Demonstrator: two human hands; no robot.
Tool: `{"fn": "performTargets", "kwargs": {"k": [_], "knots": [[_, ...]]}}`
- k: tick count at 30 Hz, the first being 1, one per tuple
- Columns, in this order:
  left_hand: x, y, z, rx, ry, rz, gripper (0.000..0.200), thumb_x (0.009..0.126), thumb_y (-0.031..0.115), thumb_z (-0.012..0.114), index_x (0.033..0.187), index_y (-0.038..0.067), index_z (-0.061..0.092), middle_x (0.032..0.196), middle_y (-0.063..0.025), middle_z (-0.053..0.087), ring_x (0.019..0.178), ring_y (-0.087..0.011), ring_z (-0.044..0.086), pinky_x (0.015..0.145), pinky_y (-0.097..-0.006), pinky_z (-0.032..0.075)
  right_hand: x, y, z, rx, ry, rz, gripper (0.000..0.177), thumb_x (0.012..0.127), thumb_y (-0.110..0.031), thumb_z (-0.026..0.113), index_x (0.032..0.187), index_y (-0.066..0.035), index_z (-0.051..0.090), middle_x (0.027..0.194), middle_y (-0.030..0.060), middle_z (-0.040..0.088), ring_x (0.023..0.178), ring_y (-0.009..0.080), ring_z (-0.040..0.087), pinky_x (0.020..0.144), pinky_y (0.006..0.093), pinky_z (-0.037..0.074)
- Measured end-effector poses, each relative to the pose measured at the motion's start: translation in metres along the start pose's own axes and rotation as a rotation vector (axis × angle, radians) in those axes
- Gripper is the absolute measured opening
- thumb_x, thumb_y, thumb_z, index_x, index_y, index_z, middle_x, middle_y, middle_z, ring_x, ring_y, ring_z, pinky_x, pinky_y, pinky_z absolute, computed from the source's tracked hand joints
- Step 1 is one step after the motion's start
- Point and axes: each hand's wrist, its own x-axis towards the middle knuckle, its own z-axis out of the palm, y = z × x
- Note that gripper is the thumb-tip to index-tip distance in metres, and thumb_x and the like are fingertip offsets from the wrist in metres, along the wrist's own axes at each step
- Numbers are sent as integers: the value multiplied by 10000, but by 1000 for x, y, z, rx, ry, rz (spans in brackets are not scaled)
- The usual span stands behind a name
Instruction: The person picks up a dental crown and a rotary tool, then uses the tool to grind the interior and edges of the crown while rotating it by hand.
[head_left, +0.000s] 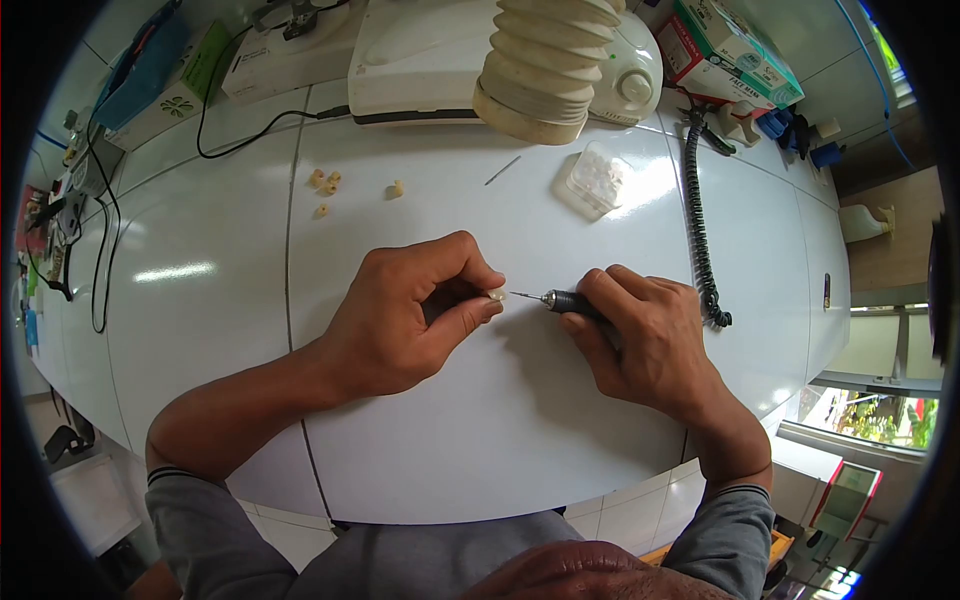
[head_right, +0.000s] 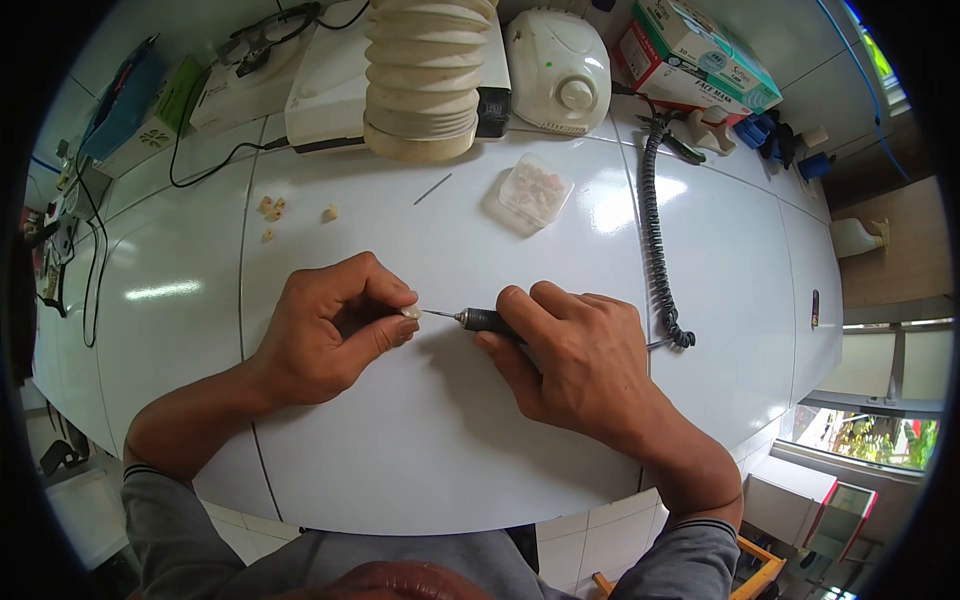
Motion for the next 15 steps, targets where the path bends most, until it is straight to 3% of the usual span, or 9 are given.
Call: {"fn": "performTargets", "kwargs": {"k": [6,15], "knots": [[2,4,-3,-96,-53,-95,153,1062,-64,733,1204,-32,687,1154,-105,750,1042,-151,778,900,-297,640,0,2,-2,-15,-18,-11,241,1027,-290,814,973,-97,680,735,47,602,553,285,631,558,434,489],[2,3,-4,-141,-44,-80,208,1042,-106,628,1211,-32,724,1144,-109,767,1043,-149,788,938,-307,645,0,0,0,-47,-13,-45,251,1016,-306,829,966,-111,679,724,27,585,543,251,616,541,406,478]]}}
